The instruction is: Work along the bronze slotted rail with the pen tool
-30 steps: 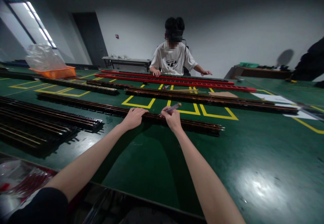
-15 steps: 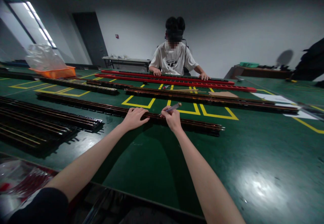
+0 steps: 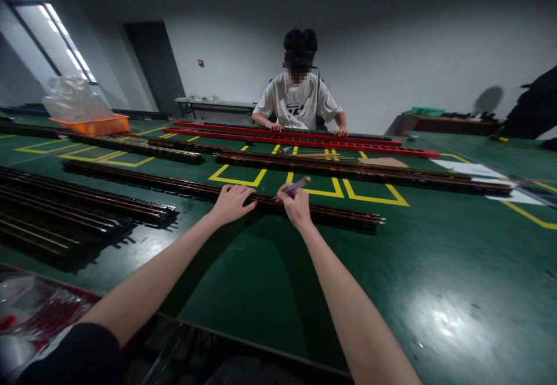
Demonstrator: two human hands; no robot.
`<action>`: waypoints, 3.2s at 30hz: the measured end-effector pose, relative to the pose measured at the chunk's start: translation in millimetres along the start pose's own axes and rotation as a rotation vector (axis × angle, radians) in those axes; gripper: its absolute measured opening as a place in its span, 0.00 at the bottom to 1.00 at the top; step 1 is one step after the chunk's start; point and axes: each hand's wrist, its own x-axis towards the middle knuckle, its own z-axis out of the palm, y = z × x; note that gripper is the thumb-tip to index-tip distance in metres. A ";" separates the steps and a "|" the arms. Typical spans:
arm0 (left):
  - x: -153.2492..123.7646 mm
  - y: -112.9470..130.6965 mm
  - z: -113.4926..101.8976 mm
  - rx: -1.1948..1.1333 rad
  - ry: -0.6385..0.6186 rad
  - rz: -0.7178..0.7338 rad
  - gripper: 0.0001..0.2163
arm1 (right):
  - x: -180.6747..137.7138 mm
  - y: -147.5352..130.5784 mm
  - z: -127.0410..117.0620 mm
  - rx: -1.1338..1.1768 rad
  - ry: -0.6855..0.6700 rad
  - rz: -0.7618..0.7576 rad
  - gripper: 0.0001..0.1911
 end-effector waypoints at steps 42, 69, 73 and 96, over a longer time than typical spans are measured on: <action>-0.4 -7.3 5.8 -0.015 0.022 0.015 0.15 | -0.6 -2.1 -4.2 0.003 0.012 0.000 0.05; -1.1 -4.8 0.5 -0.023 -0.004 -0.001 0.16 | 5.0 9.4 -7.9 0.004 -0.057 0.012 0.06; -0.9 -5.7 1.4 -0.029 -0.004 0.006 0.16 | 4.2 7.8 -7.5 -0.009 -0.056 0.017 0.07; -1.0 -8.3 5.3 -0.018 0.007 0.012 0.15 | 3.8 8.1 -6.9 -0.028 -0.052 0.001 0.07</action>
